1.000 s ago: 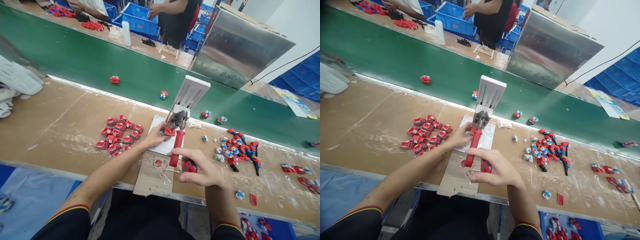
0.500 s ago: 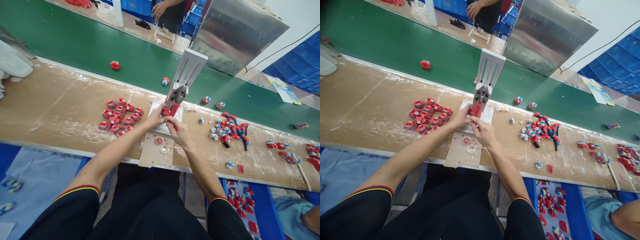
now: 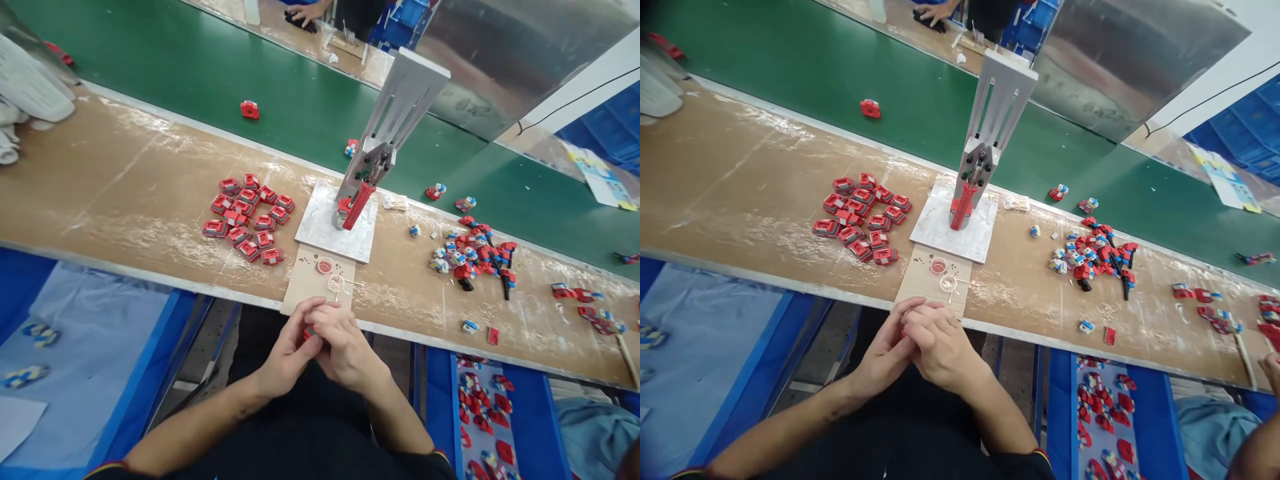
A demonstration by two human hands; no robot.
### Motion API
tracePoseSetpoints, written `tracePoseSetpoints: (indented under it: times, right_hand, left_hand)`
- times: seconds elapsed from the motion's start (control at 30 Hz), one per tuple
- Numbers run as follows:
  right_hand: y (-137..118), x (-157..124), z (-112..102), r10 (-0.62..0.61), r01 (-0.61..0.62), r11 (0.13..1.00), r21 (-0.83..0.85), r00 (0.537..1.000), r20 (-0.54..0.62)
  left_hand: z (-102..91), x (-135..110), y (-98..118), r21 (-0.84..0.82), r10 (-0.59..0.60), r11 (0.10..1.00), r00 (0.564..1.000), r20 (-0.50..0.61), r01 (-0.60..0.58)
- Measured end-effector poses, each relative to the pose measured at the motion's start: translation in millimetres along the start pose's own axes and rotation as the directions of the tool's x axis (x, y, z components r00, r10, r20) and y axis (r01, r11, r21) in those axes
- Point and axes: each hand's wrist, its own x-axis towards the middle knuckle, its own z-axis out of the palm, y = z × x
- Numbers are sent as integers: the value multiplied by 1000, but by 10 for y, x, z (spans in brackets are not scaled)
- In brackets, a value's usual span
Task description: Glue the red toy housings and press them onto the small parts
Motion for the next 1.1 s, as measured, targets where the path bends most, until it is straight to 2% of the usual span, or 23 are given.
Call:
tracePoseSetpoints:
  times: [0.03, 0.1, 0.2, 0.27, 0.4, 0.47, 0.5, 0.6, 0.67, 0.77, 0.93, 1.03, 1.1]
  right_hand:
    - [59, -37, 10, 19, -19, 1000, -17, 1000, 15]
    - [218, -146, -43, 113, -115, 990, -84, 993, -27]
    - [490, -312, -172, 289, -309, 924, -227, 950, -118]
    - [631, -364, -207, 337, -350, 902, -251, 937, -98]
    - [741, -304, -164, 296, -300, 933, -197, 954, -49]
    - [749, -238, -143, 287, -291, 937, -191, 957, -46]
    - [753, -207, -139, 285, -288, 938, -192, 957, -42]
    - [783, -149, -143, 277, -278, 942, -188, 960, -31]
    - [810, -142, -140, 273, -274, 944, -183, 962, -28]
    - [833, -162, -109, 285, -289, 944, -158, 957, -48]
    - [813, -186, -49, 298, -320, 942, -103, 936, -185]
    - [785, -182, -59, 336, -363, 929, -78, 911, -238]
    - [786, -182, -75, 365, -387, 921, -54, 901, -233]
  left_hand:
    - [-11, -46, -56, -44, -34, 999, 997, -76, 31]
    - [-105, -11, -98, -117, -61, 992, 980, -191, 39]
    - [-325, 162, -56, -114, -39, 993, 965, -258, 10]
    - [-445, 260, -19, -35, -51, 998, 965, -259, 43]
    - [-530, 363, 24, 137, -168, 971, 966, -198, 197]
    - [-518, 392, 53, 325, -201, 913, 965, -167, 246]
    - [-507, 404, 69, 452, -195, 856, 967, -165, 250]
    - [-471, 433, 104, 772, -83, 615, 987, -140, 161]
    - [-459, 441, 98, 868, 16, 492, 997, -76, 59]
    - [-471, 447, 55, 921, 150, 382, 989, 20, -76]
    - [-503, 525, 2, 919, 311, 325, 943, 120, -225]
    - [-494, 588, 14, 908, 345, 339, 931, 123, -245]
    - [-489, 615, 27, 907, 325, 360, 941, 99, -220]
